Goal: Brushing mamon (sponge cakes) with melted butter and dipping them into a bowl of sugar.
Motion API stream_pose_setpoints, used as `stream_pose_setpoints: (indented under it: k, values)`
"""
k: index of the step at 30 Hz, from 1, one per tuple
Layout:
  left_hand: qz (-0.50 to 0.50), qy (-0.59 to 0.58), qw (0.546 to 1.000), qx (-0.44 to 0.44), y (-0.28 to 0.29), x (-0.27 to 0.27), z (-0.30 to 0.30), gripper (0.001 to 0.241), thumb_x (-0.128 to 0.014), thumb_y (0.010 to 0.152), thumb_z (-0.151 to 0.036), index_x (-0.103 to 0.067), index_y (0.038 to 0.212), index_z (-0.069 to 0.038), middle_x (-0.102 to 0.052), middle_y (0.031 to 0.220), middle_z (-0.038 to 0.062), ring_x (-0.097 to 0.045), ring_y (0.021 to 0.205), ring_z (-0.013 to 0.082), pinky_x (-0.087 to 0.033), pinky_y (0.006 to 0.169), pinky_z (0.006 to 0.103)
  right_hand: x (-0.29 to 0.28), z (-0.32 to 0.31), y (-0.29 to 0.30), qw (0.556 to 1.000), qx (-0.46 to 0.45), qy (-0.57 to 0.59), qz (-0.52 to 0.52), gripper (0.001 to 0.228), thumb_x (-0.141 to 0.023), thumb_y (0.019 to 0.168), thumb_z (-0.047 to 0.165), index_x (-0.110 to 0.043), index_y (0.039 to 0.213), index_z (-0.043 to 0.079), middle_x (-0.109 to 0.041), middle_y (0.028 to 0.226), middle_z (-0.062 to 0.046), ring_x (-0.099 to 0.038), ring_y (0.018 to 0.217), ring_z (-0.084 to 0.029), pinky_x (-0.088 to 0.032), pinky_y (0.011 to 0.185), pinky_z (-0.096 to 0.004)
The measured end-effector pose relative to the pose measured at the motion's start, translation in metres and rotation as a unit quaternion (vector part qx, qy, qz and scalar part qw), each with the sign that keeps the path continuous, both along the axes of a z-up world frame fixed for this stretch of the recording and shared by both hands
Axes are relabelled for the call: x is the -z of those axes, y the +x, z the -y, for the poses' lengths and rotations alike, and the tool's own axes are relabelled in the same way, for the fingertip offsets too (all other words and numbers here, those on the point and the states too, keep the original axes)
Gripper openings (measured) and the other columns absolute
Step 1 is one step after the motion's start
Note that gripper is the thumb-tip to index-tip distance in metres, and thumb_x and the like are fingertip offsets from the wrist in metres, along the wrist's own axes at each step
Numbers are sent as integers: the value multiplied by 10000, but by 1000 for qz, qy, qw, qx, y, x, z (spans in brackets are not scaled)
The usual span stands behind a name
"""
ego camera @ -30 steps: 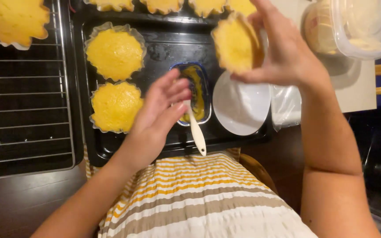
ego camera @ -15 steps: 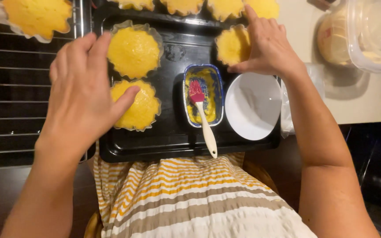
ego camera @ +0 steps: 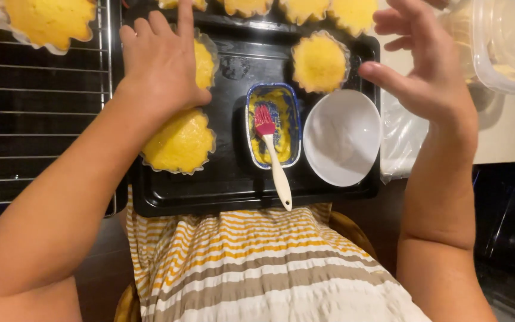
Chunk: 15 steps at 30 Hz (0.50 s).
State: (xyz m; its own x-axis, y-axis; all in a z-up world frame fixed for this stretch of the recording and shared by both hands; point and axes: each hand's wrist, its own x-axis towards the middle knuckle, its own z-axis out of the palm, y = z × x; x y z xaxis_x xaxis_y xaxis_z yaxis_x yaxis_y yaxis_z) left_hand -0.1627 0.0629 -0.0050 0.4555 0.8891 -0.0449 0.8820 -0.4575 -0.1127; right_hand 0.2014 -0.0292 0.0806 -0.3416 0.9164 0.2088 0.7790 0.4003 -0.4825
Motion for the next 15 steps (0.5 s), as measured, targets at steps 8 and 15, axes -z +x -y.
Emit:
stream_pose_setpoints:
  k: [8,15]
  values:
    - [261,-10,960,105,9,-48,7,1061,-948,617,-519,-436,1392,-6,-582,1258,254,-557,1177,430,-340,921,624,46,44,-10,817,-37,-203,-538,245,-573,1202,88,-536,1422,-14,-645,1317,-168,-687,1176,-249,-595,968,-383]
    - [385,0,899,209,66,-99,90,1260,-935,625,-452,-228,1544,41,-558,1117,191,-570,1044,369,-366,865,528,71,79,-67,626,-46,-337,-702,635,-577,1094,277,-357,1640,39,-464,1587,-122,-510,1461,-236,-416,1254,-415]
